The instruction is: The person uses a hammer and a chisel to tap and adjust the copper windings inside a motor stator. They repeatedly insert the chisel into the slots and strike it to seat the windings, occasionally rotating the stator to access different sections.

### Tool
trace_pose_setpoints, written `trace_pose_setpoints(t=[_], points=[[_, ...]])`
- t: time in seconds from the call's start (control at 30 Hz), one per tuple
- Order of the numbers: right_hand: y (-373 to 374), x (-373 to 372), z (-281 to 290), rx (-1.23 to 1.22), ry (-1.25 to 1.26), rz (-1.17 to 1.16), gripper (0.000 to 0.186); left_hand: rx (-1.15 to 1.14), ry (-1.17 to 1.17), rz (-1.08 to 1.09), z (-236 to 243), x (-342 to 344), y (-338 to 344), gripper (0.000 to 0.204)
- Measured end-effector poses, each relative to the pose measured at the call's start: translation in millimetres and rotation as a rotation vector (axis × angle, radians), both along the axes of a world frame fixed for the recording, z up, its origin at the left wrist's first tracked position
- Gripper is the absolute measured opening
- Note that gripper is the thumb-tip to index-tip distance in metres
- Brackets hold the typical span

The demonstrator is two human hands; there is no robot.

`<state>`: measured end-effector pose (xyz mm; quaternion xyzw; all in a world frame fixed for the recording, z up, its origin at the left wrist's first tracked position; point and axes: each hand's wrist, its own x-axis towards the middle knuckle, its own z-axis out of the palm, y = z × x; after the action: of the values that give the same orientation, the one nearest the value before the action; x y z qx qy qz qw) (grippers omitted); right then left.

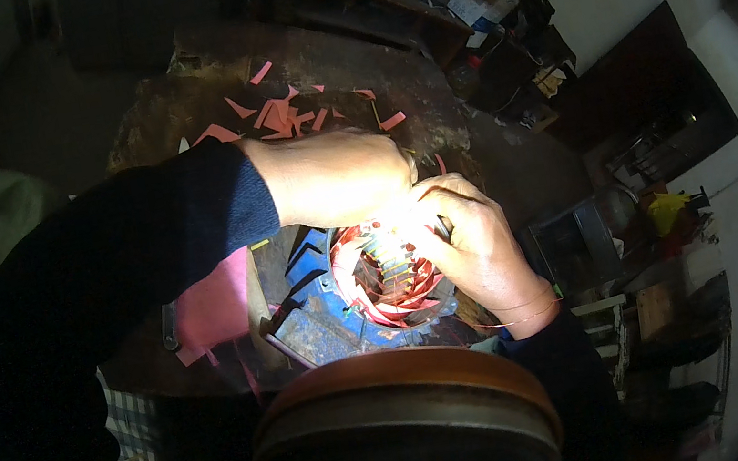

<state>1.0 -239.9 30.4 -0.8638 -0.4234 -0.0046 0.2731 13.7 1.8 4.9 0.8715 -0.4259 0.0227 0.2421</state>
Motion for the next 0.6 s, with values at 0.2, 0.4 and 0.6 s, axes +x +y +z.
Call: trace_pose_setpoints(t=[0.2,0.4,0.6], points=[[10,2,-5,-0.009,-0.073,-0.005,0.019,-0.099,-0.105,0.018,-11,-2,4,0.016],[19,-5,-21,0.207,-0.03,0.055,0.023,-0.185,-0.002,-0.091,-2,-7,10,0.014],[8,0,-13,-0.009,-0.128,-0.012,0.018,-0.101,-0.087,0.053,-5,-10,8,0.016]])
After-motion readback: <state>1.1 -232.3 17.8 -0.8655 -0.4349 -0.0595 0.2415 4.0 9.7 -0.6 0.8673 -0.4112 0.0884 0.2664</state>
